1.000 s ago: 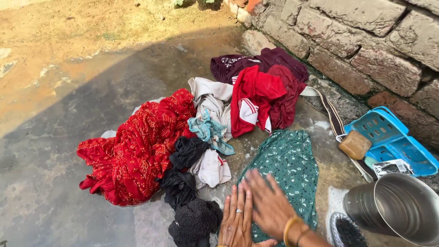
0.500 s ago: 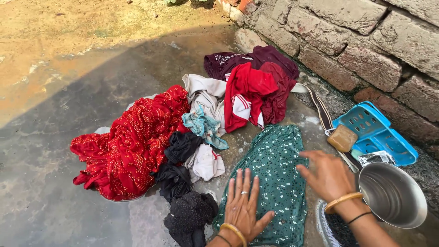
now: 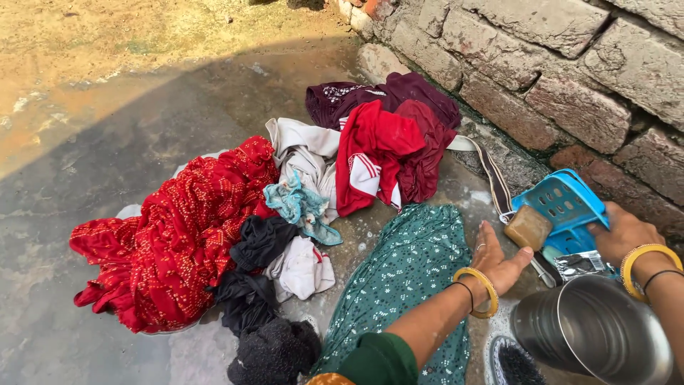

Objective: Scrubbing and rinsing multiple articles of clothing by hand on a concrete floor using soap and a brush.

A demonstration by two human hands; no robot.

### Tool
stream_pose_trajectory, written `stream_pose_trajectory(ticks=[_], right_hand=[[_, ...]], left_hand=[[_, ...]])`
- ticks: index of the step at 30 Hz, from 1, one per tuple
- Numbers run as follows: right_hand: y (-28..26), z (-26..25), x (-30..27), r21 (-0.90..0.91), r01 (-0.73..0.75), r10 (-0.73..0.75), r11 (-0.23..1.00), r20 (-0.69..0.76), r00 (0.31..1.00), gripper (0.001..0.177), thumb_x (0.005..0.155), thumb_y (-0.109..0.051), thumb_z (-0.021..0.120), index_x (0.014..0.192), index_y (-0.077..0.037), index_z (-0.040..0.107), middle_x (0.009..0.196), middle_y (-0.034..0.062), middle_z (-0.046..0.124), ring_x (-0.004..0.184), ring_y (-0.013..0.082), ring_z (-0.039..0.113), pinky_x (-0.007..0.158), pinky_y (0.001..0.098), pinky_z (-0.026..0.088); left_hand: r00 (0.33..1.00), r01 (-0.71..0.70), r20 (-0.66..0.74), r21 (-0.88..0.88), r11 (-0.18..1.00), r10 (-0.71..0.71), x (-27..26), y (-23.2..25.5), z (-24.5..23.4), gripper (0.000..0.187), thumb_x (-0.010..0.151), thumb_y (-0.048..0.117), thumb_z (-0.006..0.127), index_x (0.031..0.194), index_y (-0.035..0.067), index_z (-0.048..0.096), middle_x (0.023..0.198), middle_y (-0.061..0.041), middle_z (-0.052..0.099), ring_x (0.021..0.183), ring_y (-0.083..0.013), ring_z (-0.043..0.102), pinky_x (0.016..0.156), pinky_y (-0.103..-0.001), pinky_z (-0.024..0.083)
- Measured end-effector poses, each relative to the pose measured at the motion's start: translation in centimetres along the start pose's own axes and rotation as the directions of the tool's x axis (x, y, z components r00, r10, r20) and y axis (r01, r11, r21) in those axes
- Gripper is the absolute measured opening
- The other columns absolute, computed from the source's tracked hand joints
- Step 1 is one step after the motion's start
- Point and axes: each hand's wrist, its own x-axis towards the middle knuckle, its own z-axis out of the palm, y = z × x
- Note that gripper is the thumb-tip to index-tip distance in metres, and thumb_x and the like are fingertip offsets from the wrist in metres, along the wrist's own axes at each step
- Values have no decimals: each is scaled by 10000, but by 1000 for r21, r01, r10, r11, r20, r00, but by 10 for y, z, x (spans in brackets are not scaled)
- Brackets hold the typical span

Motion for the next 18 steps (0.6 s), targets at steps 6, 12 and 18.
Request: stream_pose_trajectory(ticks=[6, 12, 18], right_hand=[[-1, 18, 24, 305, 103, -152, 947, 141, 978, 461, 979, -277, 675, 1417, -146, 617, 1220, 194, 756, 1107, 338, 726, 983, 492, 533], [-21, 39, 30, 746, -339, -190, 573, 523, 831, 402, 951, -173, 632, 1338, -77, 585, 1150, 148, 723, 928, 283, 711, 768, 502, 610], [-40, 51, 37, 553, -251, -183, 795, 611, 770, 581, 863, -316, 745, 1338, 7, 655, 1168, 201, 785, 964, 316, 769, 858, 486, 617]], left_hand=[[949, -209, -236, 22, 978, 208, 10, -10, 24, 1085, 945, 437, 599, 1601, -62, -107, 1703, -312, -96, 1582, -439, -22, 1271, -437, 72], [762, -401, -537, 48, 915, 362, -1, 8, -8, 902, 984, 212, 569, 1636, -55, 5, 1714, -343, 3, 1598, -494, 65, 1295, -473, 108], [781, -297, -464, 314, 902, 419, -25, 19, -31, 902, 960, 184, 563, 1664, -62, 56, 1715, -369, 25, 1581, -528, 10, 1281, -550, 77]])
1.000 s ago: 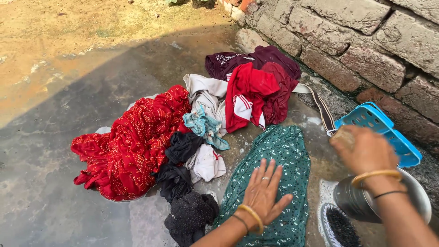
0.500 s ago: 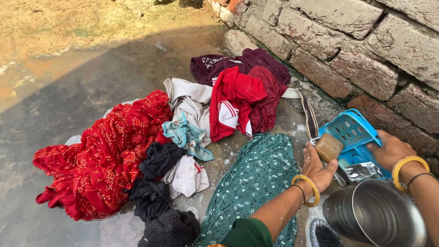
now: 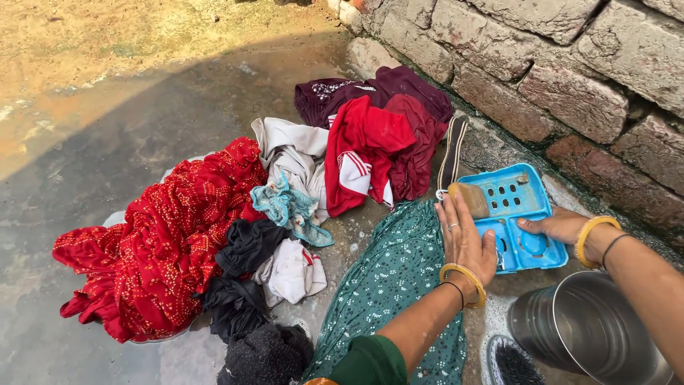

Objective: Scrubbing and rinsing multiple articles of clothing by hand on a concrete floor using soap and a brush.

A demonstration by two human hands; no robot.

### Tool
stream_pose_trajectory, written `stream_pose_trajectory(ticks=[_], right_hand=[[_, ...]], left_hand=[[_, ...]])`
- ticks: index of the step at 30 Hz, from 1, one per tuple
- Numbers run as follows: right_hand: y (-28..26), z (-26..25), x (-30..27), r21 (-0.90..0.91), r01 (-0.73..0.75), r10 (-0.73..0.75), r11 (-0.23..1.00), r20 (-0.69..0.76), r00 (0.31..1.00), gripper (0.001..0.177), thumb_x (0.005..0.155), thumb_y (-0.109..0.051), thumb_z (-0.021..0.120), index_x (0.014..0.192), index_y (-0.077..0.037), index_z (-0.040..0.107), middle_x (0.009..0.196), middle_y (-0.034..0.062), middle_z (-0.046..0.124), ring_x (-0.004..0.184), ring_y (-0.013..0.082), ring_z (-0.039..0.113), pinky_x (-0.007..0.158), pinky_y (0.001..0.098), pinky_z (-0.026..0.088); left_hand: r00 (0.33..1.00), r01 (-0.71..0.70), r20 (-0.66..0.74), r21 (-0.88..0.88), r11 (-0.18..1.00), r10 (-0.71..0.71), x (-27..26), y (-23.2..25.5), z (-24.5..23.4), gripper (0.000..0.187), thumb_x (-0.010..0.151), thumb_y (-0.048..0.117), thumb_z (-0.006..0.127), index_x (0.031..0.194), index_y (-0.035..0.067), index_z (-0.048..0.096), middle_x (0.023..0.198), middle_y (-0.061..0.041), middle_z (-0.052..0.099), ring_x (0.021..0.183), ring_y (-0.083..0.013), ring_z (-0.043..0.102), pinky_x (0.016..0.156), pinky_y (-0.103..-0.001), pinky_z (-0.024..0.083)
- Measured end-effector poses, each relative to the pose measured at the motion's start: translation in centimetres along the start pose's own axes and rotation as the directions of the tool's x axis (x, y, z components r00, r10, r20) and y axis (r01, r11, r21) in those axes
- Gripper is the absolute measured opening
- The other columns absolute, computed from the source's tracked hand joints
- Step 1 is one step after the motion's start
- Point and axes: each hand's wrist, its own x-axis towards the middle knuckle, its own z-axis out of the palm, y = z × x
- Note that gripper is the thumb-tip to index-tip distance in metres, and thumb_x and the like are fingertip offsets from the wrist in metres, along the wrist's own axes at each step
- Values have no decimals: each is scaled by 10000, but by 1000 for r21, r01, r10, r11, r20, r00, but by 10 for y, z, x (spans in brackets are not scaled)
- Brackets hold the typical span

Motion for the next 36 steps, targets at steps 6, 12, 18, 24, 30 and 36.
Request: stream_pose_trajectory(ticks=[6, 12, 18, 24, 30, 36], right_hand=[[24, 3, 57, -767, -70, -235, 638, -280, 931, 818, 901, -543, 841, 1341, 84, 555, 1293, 258, 660, 1135, 354, 661, 939, 419, 528], [-1, 17, -7, -144, -60, 34, 988, -180, 983, 391, 1001, -232, 612, 1352, -60, 599, 1277, 191, 708, 1106, 302, 687, 891, 506, 581], [8, 3, 28, 131, 128, -111, 983, -128, 985, 327, 1034, -142, 574, 1321, -2, 647, 1161, 176, 746, 972, 285, 717, 854, 477, 592], [-64, 68, -80, -126, 328, -352, 936, -341, 872, 298, 1027, -174, 610, 1262, -12, 697, 1125, 218, 753, 1019, 351, 696, 877, 512, 539], [-60, 169, -142, -479, 492, -682, 727, -421, 598, 296, 1008, -265, 586, 1178, -41, 678, 1071, 298, 703, 1036, 502, 656, 903, 565, 491], [-79, 320, -242, -251, 593, -643, 765, -256, 722, 281, 964, -270, 543, 1152, -98, 659, 944, 245, 725, 933, 462, 699, 797, 544, 515]], left_hand=[[918, -159, 381, 100, 982, 110, 18, -12, 7, 952, 889, 367, 598, 1589, -85, 137, 1706, -317, 46, 1580, -501, -4, 1239, -553, 72], [968, -225, 210, 492, 841, 136, 12, -33, 9, 822, 971, 391, 605, 1610, 12, 252, 1712, -302, 81, 1598, -484, 7, 1269, -543, 76], [968, 62, 248, -86, 994, -39, 36, -43, 6, 878, 969, 280, 594, 1556, -168, 120, 1621, -440, 73, 1548, -531, 114, 1271, -462, 159], [949, 306, 73, 34, 951, -308, 34, 70, -95, 862, 912, 197, 569, 1619, -50, 142, 1611, -438, 127, 1273, -571, 486, 1087, -502, 407], [986, -109, -137, -58, 992, 101, -24, 63, -202, 729, 983, 174, 597, 1596, -60, 278, 1483, -322, 506, 1332, -446, 561, 1127, -460, 441], [939, 151, -309, -16, 988, -149, -104, 69, -327, 791, 830, 224, 778, 1486, 5, 391, 1267, -233, 654, 1137, -335, 682, 966, -415, 529]])
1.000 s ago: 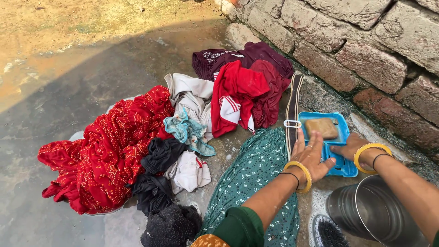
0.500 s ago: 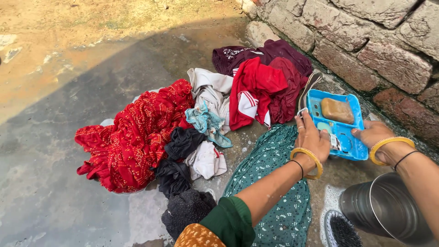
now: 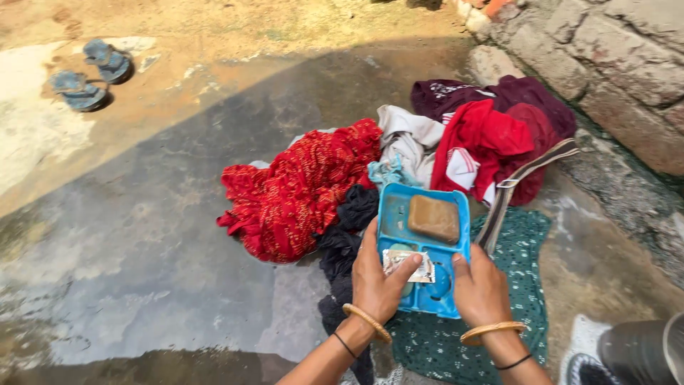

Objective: Scrubbing and rinsing multiple articles of clothing by hand on a concrete floor using soap and a brush.

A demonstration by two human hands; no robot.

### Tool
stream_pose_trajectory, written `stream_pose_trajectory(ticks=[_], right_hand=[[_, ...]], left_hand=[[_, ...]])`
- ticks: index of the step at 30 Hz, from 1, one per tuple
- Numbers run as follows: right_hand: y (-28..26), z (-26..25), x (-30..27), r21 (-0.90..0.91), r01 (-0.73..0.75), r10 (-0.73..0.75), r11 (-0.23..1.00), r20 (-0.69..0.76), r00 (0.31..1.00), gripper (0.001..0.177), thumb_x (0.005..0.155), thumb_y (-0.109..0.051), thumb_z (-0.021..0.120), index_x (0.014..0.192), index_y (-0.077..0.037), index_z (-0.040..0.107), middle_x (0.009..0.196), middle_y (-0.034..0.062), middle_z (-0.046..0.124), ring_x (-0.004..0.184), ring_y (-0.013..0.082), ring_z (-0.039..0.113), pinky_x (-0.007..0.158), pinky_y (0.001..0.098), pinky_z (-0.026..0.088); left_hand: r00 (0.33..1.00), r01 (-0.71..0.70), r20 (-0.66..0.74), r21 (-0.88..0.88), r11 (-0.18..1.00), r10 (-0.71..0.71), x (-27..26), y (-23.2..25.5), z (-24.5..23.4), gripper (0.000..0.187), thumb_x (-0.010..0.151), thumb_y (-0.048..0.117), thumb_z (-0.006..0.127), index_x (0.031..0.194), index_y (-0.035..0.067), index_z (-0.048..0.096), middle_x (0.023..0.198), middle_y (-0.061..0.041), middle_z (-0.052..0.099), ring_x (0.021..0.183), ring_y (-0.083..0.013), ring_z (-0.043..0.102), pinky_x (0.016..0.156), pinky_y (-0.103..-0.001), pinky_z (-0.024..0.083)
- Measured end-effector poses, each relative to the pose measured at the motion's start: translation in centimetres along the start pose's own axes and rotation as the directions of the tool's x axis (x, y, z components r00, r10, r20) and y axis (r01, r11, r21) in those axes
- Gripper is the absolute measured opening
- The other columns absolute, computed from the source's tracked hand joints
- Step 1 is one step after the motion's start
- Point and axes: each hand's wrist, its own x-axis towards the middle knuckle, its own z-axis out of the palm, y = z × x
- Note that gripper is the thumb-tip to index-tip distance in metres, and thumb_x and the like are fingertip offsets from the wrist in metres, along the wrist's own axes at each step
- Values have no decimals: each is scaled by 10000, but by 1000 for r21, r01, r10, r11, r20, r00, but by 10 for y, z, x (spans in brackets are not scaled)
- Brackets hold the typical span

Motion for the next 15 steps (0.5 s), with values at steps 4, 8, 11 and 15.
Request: stream_pose_trajectory(ticks=[4, 8, 11, 15], right_hand=[[-37, 69, -39, -54, 110, -100, 992, 152, 983, 295, 965, -279, 542, 1190, -100, 608, 926, 268, 725, 917, 490, 679, 793, 577, 497], [-58, 111, -54, -30, 268, -254, 963, 230, 939, 288, 939, -206, 575, 1181, -48, 580, 966, 290, 700, 940, 502, 657, 814, 580, 490], [-88, 113, -68, -25, 397, -378, 918, 251, 891, 284, 929, -161, 603, 1179, -28, 583, 1021, 278, 679, 968, 484, 649, 829, 556, 498], [-130, 122, -82, -23, 524, -501, 851, 258, 826, 418, 912, -139, 646, 1303, -29, 548, 1111, 258, 656, 990, 454, 650, 827, 525, 515]], left_hand=[[975, 174, -141, -19, 985, -175, -21, -38, -75, 676, 860, 282, 756, 1425, 36, 478, 1150, -172, 745, 1032, -282, 751, 884, -390, 581], [931, 272, -318, 280, 921, -179, -33, -70, -116, 521, 955, 348, 623, 1375, 55, 531, 1095, -207, 737, 1013, -342, 735, 867, -439, 550], [901, 294, -415, 363, 884, -129, -43, -78, -132, 492, 991, 344, 567, 1373, 39, 517, 1089, -252, 718, 1008, -413, 702, 859, -484, 526], [817, 330, -571, 356, 874, -77, -51, -93, -158, 462, 1043, 306, 516, 1393, 7, 483, 1112, -288, 692, 1018, -454, 674, 862, -517, 507]])
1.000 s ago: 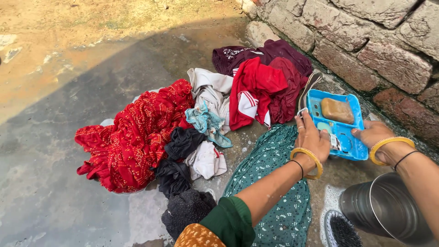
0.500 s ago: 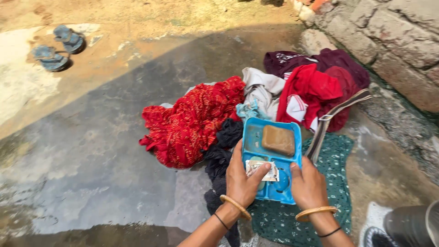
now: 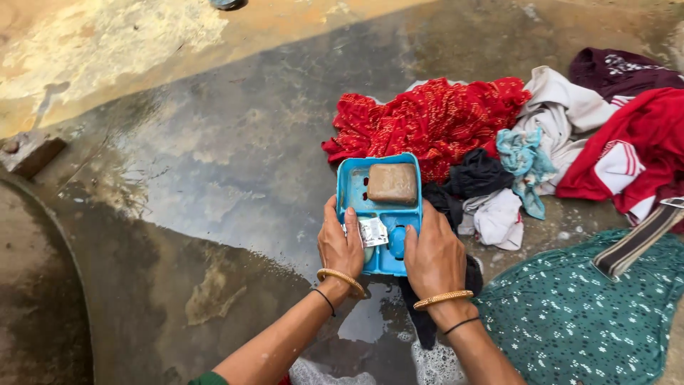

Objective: Scrubbing and rinsing multiple articles of clothing by hand on a concrete floor using soap and a brush.

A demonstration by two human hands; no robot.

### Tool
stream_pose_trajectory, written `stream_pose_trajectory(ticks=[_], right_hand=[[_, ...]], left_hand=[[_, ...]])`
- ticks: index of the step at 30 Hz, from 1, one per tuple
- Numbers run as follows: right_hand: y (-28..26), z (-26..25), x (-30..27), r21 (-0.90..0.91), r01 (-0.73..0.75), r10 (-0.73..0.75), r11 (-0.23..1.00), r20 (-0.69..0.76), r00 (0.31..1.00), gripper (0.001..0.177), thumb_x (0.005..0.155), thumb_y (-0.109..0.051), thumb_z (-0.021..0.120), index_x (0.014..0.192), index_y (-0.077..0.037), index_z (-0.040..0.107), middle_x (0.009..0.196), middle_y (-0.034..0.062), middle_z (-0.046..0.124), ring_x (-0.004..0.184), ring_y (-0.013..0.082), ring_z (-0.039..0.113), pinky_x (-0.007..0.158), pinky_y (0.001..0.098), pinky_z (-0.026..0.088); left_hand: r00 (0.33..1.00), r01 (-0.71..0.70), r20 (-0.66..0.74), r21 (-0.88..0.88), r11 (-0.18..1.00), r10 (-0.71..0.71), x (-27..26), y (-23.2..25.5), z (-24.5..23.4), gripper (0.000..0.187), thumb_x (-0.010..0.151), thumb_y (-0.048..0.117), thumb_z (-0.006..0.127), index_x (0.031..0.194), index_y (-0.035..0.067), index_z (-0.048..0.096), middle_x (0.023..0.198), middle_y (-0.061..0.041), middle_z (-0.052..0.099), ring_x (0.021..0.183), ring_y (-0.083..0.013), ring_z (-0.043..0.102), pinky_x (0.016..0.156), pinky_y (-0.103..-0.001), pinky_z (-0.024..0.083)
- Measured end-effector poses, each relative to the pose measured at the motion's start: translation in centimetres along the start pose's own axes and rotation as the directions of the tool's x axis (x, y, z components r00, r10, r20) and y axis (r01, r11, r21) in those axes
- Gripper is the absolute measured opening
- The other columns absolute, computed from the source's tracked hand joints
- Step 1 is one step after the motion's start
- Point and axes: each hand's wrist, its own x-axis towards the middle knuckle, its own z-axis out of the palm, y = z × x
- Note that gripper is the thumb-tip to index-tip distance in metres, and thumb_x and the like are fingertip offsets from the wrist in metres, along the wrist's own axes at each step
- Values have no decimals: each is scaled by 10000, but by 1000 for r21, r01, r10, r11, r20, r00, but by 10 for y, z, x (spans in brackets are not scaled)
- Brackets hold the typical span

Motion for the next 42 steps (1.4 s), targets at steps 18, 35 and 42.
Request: stream_pose_trajectory(ticks=[18, 35, 42], right_hand=[[-35, 84, -37, 128, 164, -206, 978, 495, 844, 689, 855, -114, 693, 1491, -47, 436, 1298, 247, 611, 1183, 413, 586, 996, 471, 477], [118, -49, -58, -402, 90, -147, 911, -115, 982, 627, 873, -98, 535, 1473, 53, 437, 1556, 243, 417, 1509, 406, 304, 1212, 567, 192], [244, -69, -117, -650, -159, 37, 744, -197, 980, 744, 836, -556, 506, 1523, -300, 378, 1652, 193, 245, 1522, 402, 169, 1120, 704, 118]], left_hand=[[984, 179, -110, 564, 806, -142, 30, -93, -68, 465, 932, 79, 487, 1368, 203, 588, 1261, -109, 708, 1193, -352, 644, 1025, -535, 451], [578, -728, 426, -117, 675, 697, -69, 110, 77, 604, 985, 99, 481, 1570, -22, 395, 1687, -197, 311, 1593, -387, 246, 1291, -499, 214], [284, -693, 675, -346, 633, 680, -138, 86, 158, 734, 960, 475, 527, 1558, 74, 385, 1640, -205, 276, 1533, -397, 172, 1205, -584, 89]])
